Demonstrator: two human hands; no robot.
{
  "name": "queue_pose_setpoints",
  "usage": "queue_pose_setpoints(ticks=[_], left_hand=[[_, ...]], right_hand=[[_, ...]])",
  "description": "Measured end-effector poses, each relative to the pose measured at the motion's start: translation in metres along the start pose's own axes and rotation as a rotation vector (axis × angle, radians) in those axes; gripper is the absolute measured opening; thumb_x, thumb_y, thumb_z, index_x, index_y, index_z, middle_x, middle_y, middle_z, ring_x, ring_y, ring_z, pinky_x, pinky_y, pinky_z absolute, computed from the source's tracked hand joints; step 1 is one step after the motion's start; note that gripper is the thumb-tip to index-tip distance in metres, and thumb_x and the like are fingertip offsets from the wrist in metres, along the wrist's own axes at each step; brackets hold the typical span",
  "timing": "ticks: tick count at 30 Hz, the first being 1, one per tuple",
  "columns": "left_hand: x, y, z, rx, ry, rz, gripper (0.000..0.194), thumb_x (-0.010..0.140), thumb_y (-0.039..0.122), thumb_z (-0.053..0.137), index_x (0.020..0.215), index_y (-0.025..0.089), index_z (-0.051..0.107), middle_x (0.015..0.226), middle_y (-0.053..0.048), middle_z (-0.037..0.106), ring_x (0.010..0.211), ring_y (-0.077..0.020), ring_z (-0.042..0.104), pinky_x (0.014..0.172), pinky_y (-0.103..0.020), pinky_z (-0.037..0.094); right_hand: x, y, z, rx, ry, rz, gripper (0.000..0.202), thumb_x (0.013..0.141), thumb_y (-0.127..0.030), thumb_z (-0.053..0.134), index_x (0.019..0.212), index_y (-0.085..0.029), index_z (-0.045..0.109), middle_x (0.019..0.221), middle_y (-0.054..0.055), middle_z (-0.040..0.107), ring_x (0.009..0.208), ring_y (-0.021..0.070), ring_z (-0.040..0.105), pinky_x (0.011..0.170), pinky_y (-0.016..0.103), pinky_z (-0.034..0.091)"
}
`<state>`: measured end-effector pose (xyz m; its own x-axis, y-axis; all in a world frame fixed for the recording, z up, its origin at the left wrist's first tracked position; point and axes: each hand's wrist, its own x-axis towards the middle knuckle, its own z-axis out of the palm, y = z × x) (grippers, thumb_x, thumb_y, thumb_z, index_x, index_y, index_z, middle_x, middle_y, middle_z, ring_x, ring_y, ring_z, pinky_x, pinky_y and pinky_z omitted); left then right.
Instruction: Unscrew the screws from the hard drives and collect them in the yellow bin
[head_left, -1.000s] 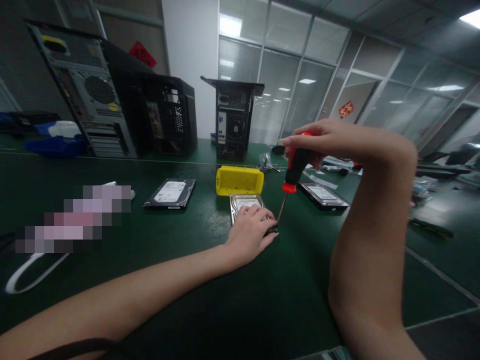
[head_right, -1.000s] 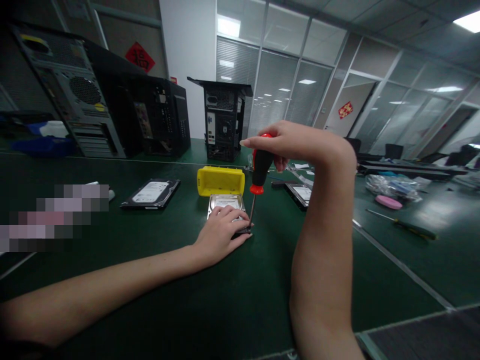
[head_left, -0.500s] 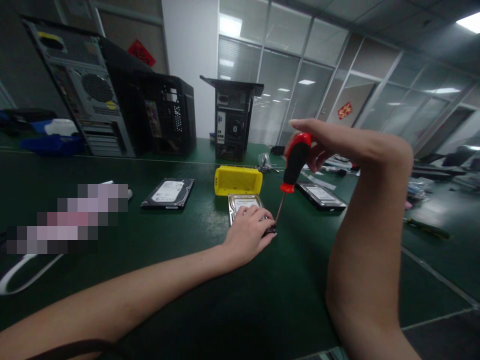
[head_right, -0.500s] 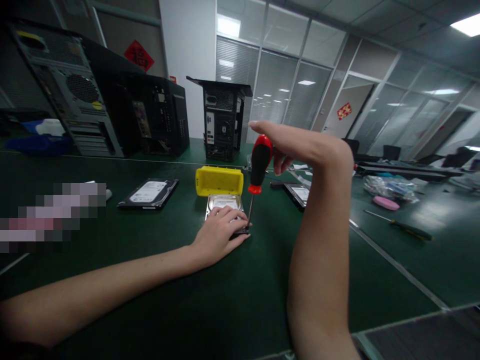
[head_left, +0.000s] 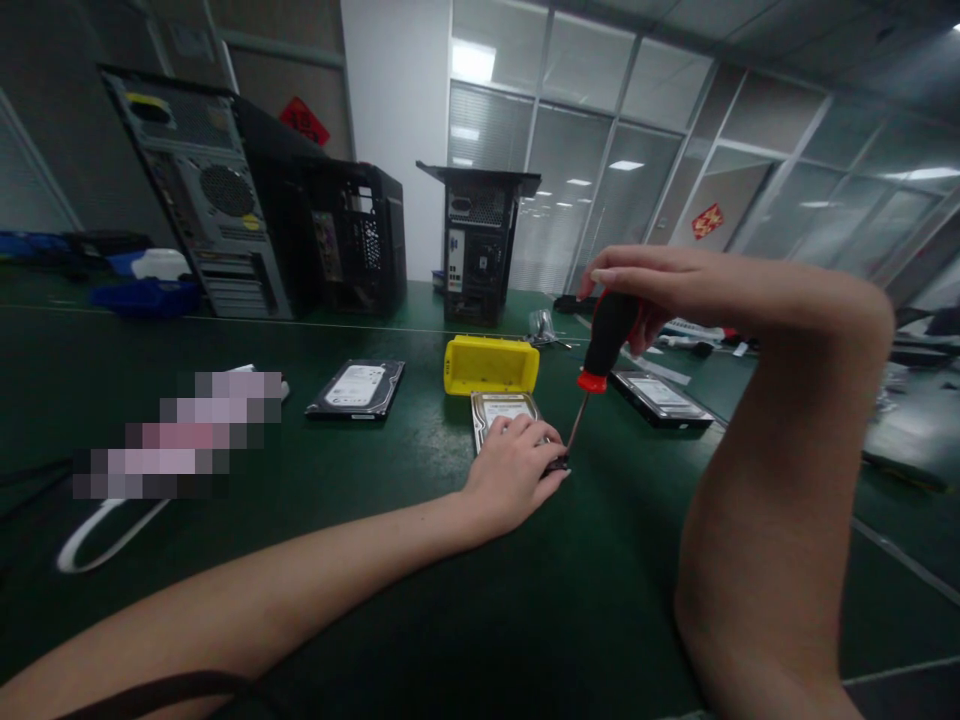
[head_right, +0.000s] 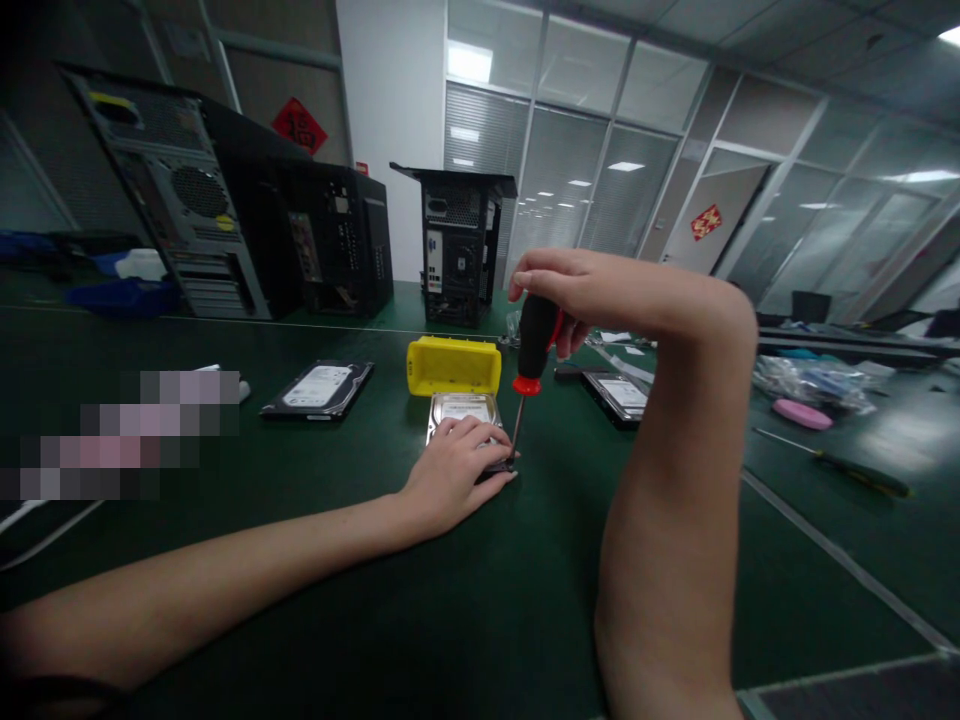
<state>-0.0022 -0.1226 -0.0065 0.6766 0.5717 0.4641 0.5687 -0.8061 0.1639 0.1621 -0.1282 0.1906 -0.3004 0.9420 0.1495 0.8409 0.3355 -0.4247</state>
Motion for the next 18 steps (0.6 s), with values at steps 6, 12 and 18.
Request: queue_pose_setpoints(ticks=[6, 12, 18], left_hand=[[0.0000, -0.0001, -0.0001, 0.001, 0.000, 0.002, 0.023, 0.092, 0.033, 0.050, 0.105, 0.021, 0.064, 0.114, -0.001, 0.061, 0.106, -0.0214, 0.050, 0.089, -0.039, 0.034], [0.0000, -0.0004, 0.0002, 0.006, 0.000, 0.014, 0.023, 0.093, 0.033, 0.050, 0.106, 0.022, 0.065, 0.113, -0.001, 0.061, 0.107, -0.0215, 0.049, 0.089, -0.039, 0.034], [0.0002, 0.0005, -0.0001, 0.001, 0.000, 0.010, 0.022, 0.093, 0.033, 0.050, 0.106, 0.022, 0.065, 0.113, 0.000, 0.061, 0.106, -0.0202, 0.049, 0.089, -0.038, 0.034]], right_hand=[[0.0017, 0.0052, -0.0021, 0.007, -0.045, -0.003, 0.043, 0.086, -0.056, 0.046, 0.087, -0.016, 0.061, 0.075, 0.007, 0.065, 0.053, 0.0131, 0.056, 0.050, 0.027, 0.047], [0.0008, 0.0019, -0.0023, -0.084, -0.013, -0.067, 0.045, 0.085, -0.056, 0.048, 0.098, -0.016, 0.065, 0.075, 0.006, 0.064, 0.049, 0.0103, 0.050, 0.046, 0.025, 0.041], [0.0015, -0.0007, -0.0015, -0.119, 0.025, -0.060, 0.049, 0.083, -0.058, 0.050, 0.106, -0.017, 0.065, 0.077, 0.005, 0.062, 0.052, 0.0099, 0.050, 0.047, 0.024, 0.039]])
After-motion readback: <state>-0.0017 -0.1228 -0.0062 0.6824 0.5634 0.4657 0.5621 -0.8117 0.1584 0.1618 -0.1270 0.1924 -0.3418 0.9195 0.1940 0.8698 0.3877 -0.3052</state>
